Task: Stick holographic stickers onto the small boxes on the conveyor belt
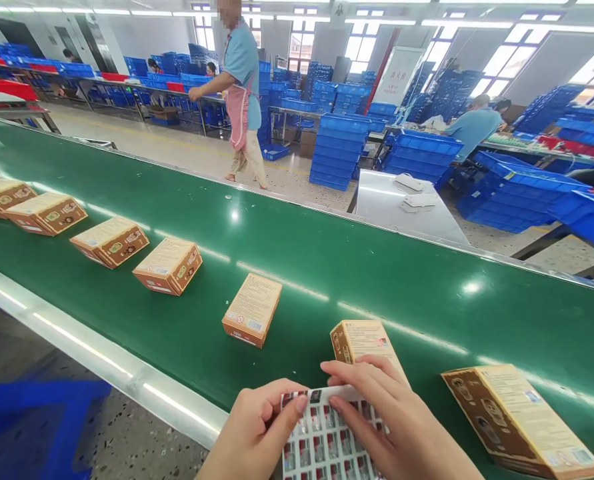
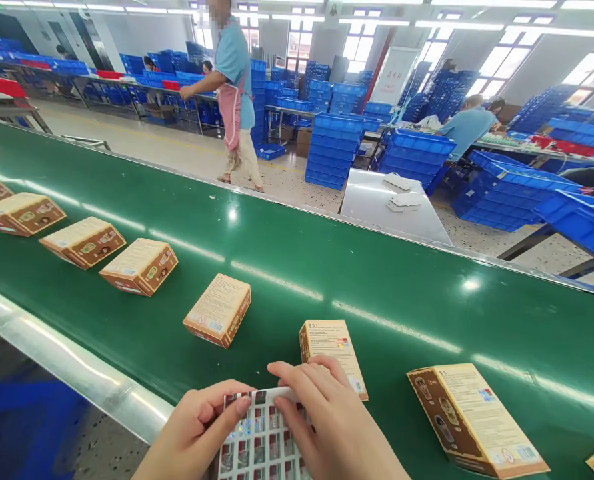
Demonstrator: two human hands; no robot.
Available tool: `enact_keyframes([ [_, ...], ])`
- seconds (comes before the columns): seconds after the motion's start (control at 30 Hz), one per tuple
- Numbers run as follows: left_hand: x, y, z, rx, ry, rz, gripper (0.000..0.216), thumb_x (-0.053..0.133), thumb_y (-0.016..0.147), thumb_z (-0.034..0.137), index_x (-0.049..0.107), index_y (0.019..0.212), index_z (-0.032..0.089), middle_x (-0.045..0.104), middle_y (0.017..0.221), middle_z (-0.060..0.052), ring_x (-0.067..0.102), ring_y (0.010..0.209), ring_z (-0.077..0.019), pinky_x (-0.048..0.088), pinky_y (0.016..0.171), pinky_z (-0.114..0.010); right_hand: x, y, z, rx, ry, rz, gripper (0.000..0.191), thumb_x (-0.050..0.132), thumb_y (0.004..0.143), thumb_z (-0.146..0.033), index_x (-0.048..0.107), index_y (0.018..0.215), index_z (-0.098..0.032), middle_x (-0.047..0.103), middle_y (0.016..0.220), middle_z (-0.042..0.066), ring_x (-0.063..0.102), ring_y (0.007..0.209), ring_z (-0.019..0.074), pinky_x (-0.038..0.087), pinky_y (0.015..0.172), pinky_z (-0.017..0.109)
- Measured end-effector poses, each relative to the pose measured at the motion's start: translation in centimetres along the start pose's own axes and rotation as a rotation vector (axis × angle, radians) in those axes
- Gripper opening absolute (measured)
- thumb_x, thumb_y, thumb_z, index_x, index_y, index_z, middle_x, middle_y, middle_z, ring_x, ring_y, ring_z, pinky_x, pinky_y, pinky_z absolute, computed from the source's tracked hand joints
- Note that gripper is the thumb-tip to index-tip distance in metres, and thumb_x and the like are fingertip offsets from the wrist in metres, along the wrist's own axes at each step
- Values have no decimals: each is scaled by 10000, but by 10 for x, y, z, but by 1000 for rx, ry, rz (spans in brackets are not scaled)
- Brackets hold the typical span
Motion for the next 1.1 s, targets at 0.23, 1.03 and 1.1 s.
enact_keyframes([
  [0.23,-1,1,1,54,79,22,454,500,978,549,664,841,149,536,721,4,421,682,-148,343,614,-239,0,6,-25,-220,-218,110,155,514,1024,-91,630,1061,-187,717,1247,116,628,1237,288,469,1056,469],
  [1.03,-25,-4,6,92,543,-250,79,740,863,295,762,801,253,211,1681,112,40,1585,-325,257,1246,-504,45,26,92,829,893,335,402,780,790,-600,754,948,-230,661,1346,93,662,1130,339,444,1046,503],
  [1.1,-21,-3,6,72,538,-263,108,743,859,300,754,770,241,220,1675,115,30,1581,-333,282,1239,-508,46,25,92,839,879,351,393,781,777,-594,764,886,-217,673,1323,100,647,1138,347,449,1025,492],
])
Point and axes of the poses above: each hand's wrist, its own y-axis towards the middle knuckle, its own x-axis out of the palm, z = x × y, the point moved 7 cm from there along y, towards the middle knuckle
